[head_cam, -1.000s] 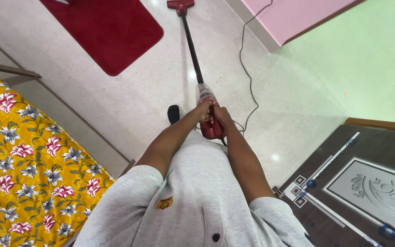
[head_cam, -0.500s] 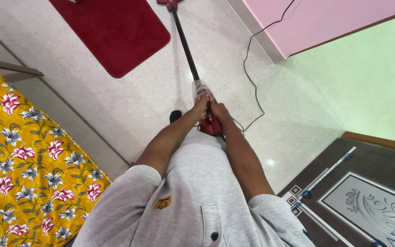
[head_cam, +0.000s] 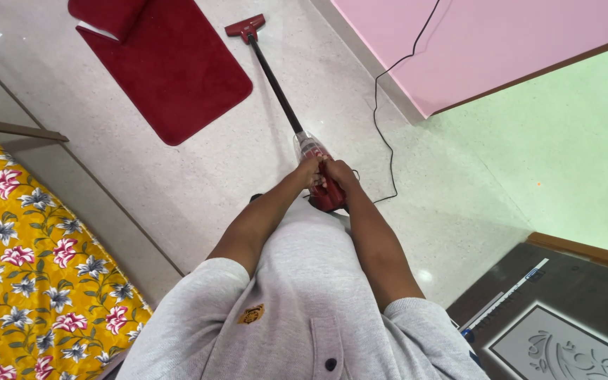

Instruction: The person vacuums the floor throughout the room and hallway using a vacuum cleaner.

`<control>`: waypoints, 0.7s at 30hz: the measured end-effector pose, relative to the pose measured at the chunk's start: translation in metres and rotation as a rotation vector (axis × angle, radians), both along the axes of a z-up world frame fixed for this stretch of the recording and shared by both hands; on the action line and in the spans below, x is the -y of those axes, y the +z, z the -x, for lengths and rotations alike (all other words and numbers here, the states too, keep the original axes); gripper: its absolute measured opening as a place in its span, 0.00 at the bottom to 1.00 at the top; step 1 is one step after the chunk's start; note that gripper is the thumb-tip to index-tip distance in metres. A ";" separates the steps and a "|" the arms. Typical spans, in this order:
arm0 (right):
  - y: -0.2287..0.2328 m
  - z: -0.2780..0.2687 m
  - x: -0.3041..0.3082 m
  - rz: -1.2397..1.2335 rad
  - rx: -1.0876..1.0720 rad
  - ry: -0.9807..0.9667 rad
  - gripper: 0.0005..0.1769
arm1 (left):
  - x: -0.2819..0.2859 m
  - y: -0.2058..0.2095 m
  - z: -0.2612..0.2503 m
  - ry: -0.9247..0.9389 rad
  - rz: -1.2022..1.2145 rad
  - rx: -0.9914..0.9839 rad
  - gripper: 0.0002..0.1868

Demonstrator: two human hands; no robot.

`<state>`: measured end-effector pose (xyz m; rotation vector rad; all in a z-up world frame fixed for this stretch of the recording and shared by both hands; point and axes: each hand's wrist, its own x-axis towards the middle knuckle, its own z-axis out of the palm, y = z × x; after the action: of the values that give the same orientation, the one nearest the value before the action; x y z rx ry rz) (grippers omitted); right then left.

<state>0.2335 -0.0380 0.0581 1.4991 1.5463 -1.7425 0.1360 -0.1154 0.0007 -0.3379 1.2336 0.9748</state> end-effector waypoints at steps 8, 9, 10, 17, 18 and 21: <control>-0.014 -0.065 -0.054 0.072 0.006 -0.079 0.32 | -0.052 -0.007 -0.059 -0.061 0.038 0.001 0.20; -0.017 -0.070 -0.057 0.082 -0.012 -0.079 0.33 | -0.055 -0.008 -0.061 -0.083 0.044 0.001 0.21; -0.020 -0.073 -0.058 0.095 -0.002 -0.108 0.32 | -0.057 -0.008 -0.064 -0.091 0.059 -0.004 0.21; -0.025 -0.040 -0.081 0.167 0.033 -0.161 0.30 | -0.077 -0.013 -0.034 -0.096 0.066 -0.021 0.23; -0.027 -0.028 -0.084 0.184 0.031 -0.170 0.30 | -0.079 -0.013 -0.023 -0.096 0.064 -0.022 0.24; -0.034 0.009 -0.096 0.178 0.013 -0.137 0.29 | -0.088 -0.017 0.014 -0.056 0.023 -0.031 0.21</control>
<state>0.2243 0.0579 0.0241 1.5537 1.2711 -1.8875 0.1224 -0.0279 -0.0162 -0.3056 1.2775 0.9209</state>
